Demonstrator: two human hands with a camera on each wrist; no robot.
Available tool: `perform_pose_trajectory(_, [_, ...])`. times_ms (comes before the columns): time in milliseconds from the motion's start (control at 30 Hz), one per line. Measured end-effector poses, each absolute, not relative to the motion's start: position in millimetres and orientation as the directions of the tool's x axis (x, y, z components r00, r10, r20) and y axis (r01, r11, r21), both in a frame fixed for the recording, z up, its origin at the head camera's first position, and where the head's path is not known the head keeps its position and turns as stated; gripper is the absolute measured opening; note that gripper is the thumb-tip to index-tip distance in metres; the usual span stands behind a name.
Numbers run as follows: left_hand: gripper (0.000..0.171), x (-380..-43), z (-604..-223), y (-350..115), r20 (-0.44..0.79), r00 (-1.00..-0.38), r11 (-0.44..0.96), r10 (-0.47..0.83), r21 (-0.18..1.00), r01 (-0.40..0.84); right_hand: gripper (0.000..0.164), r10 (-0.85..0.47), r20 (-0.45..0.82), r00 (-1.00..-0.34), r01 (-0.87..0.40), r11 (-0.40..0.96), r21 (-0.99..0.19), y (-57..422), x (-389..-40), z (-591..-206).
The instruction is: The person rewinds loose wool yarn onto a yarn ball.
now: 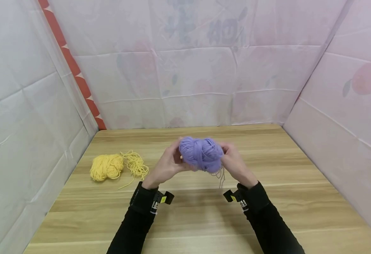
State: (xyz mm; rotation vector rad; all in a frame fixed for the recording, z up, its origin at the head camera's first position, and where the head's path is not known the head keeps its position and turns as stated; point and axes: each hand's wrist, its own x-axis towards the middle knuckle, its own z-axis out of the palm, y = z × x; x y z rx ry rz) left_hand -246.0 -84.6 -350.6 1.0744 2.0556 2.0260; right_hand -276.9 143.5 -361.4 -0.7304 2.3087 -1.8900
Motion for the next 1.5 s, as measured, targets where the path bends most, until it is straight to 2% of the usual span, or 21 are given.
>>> perform_pose_trajectory(133, [0.069, -245.1, -348.2, -86.5, 0.43, -0.793, -0.183, 0.432, 0.903, 0.39, 0.011, -0.455, 0.178, -0.872, -0.287, 0.181, -0.941, 139.6, -277.5, -363.7])
perform_pose_trajectory(367, [0.071, -249.0, -347.2, -86.2, 0.445, -0.871, -0.22, 0.207, 0.889, 0.401, 0.017, -0.568, 0.248, -0.784, -0.404, 0.164, -0.9, 137.1, -276.8, -365.0])
perform_pose_trajectory(567, [0.067, -252.4, -349.7, -85.5, 0.429, -0.902, -0.166, 0.045, 0.894, 0.417, 0.018, -0.631, 0.25, -0.735, -0.457, 0.188, -0.869, 142.6, -275.3, -361.2])
perform_pose_trajectory(733, [0.065, -255.2, -352.7, -86.4, 0.433, -0.901, -0.088, -0.011, 0.897, 0.432, 0.015, -0.67, 0.251, -0.699, -0.506, 0.216, -0.835, 149.5, -271.2, -353.7])
perform_pose_trajectory(1000, [0.064, -259.7, -360.6, -84.1, 0.445, -0.895, 0.156, 0.022, 0.883, 0.442, 0.014, -0.691, 0.302, -0.656, -0.565, 0.185, -0.804, 162.8, -262.1, -340.5])
perform_pose_trajectory(1233, [0.065, -260.6, -367.0, -80.7, 0.49, -0.853, 0.39, 0.179, 0.761, 0.519, 0.013, -0.607, 0.313, -0.73, -0.483, 0.135, -0.865, 171.9, -250.8, -330.1])
perform_pose_trajectory(1500, [0.062, -257.6, -367.2, -79.3, 0.415, -0.829, 0.45, 0.376, 0.7, 0.555, 0.012, -0.463, 0.438, -0.771, -0.492, -0.004, -0.87, 178.7, -250.8, -327.6])
